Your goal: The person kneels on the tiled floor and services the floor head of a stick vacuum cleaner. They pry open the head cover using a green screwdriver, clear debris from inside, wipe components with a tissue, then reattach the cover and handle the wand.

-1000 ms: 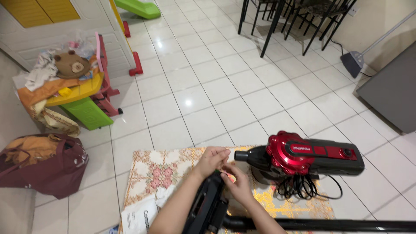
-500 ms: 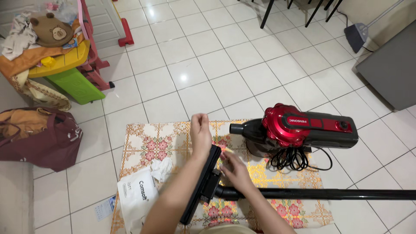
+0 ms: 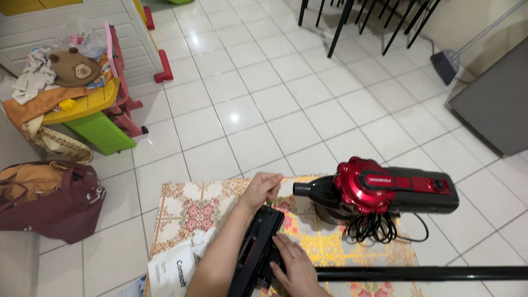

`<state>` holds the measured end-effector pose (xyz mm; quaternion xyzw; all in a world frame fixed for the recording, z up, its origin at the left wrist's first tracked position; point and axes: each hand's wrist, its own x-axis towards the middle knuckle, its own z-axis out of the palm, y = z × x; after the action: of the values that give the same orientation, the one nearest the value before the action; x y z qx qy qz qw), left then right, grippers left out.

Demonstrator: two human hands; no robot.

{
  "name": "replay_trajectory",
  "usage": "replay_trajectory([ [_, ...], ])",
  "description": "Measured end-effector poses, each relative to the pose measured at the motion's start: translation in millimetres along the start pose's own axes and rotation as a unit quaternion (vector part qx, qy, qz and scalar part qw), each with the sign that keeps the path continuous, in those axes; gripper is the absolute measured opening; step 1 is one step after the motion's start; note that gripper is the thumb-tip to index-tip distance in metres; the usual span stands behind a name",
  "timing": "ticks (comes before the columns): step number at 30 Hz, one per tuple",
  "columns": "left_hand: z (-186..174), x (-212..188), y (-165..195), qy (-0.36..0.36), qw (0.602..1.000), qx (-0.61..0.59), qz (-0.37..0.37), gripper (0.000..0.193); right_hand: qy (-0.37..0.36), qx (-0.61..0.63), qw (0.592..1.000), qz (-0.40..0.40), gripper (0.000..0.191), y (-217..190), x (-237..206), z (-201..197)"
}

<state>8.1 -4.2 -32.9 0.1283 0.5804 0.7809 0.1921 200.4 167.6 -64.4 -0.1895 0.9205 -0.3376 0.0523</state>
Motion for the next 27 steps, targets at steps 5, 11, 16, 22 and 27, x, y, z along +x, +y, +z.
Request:
replay_trajectory([
  [5, -16, 5, 7, 0.049, 0.998, -0.009, -0.026, 0.05, 0.005, -0.022, 1.0, -0.003, 0.071, 2, 1, 3],
  [11, 23, -6, -2, 0.394, 0.911, 0.107, 0.054, 0.033, -0.023, -0.026, 0.999, 0.012, 0.074, -1, 0, 5],
  [16, 29, 1, -12, 0.372, 0.923, -0.045, 0.083, 0.042, -0.003, -0.024, 1.0, 0.014, 0.072, 2, 2, 8],
  [22, -12, 20, -6, -0.144, 0.973, -0.169, -0.07, 0.05, 0.001, -0.001, 1.0, 0.014, 0.067, 6, -4, 7],
  [27, -6, 26, -4, -0.016, 0.99, -0.136, -0.034, 0.045, -0.015, -0.014, 0.999, 0.025, 0.068, 4, 3, 5],
])
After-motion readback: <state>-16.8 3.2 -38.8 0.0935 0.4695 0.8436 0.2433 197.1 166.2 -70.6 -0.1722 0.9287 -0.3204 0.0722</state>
